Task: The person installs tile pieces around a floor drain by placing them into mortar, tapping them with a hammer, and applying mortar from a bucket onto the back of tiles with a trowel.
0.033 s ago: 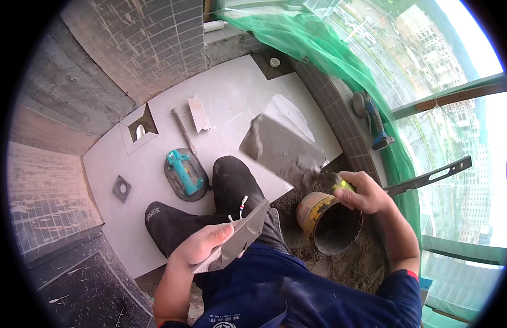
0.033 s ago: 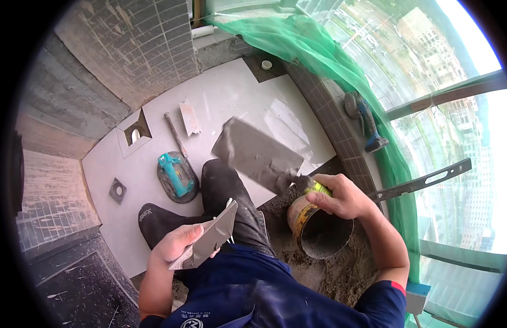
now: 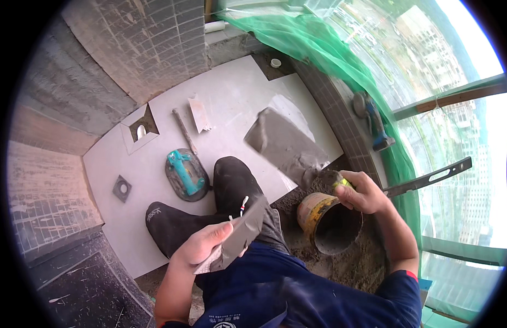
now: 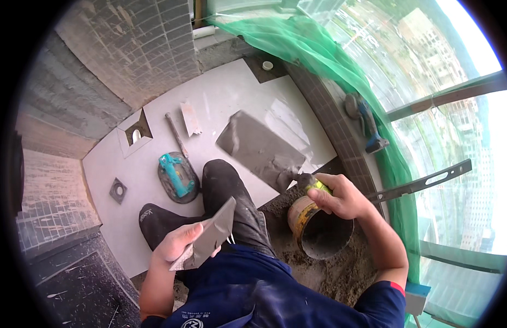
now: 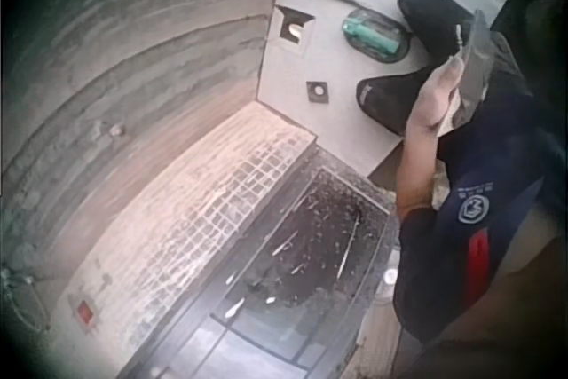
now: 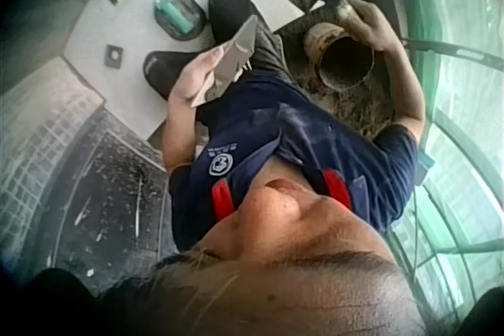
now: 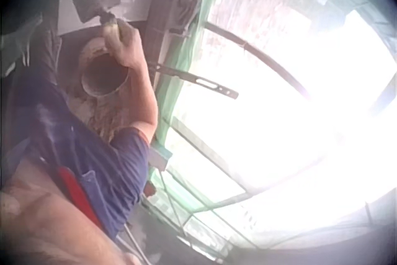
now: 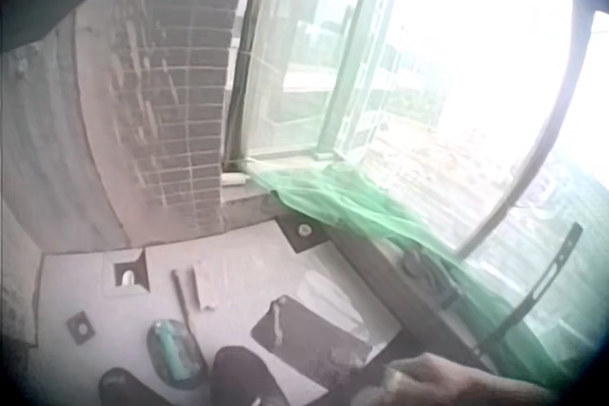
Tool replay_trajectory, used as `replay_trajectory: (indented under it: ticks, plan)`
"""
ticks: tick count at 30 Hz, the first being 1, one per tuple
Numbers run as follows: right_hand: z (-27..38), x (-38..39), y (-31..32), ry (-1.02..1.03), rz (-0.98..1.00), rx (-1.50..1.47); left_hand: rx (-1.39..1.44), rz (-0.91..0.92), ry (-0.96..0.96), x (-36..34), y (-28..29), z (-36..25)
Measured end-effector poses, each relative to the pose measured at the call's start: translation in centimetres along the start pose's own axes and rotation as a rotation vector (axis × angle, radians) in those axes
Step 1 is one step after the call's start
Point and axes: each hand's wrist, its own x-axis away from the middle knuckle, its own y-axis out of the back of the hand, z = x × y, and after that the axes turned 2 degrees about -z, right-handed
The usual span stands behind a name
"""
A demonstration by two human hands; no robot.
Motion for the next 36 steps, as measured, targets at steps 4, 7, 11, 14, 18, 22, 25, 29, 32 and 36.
replay_trajectory:
  ticks: [4, 7, 11, 14, 18, 22, 25, 29, 32, 36]
  plan:
    - [-0.6, 1.4, -3.3, 0.085, -0.161, -0.266, 0.234, -0.027, -0.189, -0.8, 2.3, 0.0]
    - [-0.9, 2.2, -7.7, 0.418, -0.2, -0.129, 0.299, -0.139, -0.389, -1.7, 2.1, -0.9]
    - [-2.6, 2.9, -11.8, 0.151, 0.214, -0.256, 0.194, -0.22, -0.578, -2.3, 4.1, -2.1]
    - [-3.1, 3.0, -13.6, 0.011, 0.18, -0.359, 0.119, -0.307, -0.741, -3.0, 4.7, -2.3]
    - [-3.8, 2.8, -14.8, 0.083, -0.002, -0.104, 0.014, -0.478, -0.862, -2.5, 3.5, -2.9]
    - [-2.3, 1.6, -15.8, 0.106, -0.072, 0.058, 0.037, -0.553, -0.92, -2.1, 2.4, -2.8]
    - [-2.4, 0.4, -17.6, -0.015, -0.159, 0.195, -0.125, -0.61, -1.025, -1.9, 1.7, -2.3]
    - [-1.4, -0.2, -18.7, 0.045, -0.226, 0.299, -0.361, -0.688, -1.056, -2.9, 0.8, -1.9]
    - [-3.4, -1.5, -20.8, 0.137, -0.331, 0.315, -0.397, -0.705, -1.095, -3.9, -0.2, -1.7]
    - [-6.5, -2.3, -23.0, 0.129, -0.396, 0.41, -0.305, -0.722, -1.159, -4.5, -1.2, -1.5]
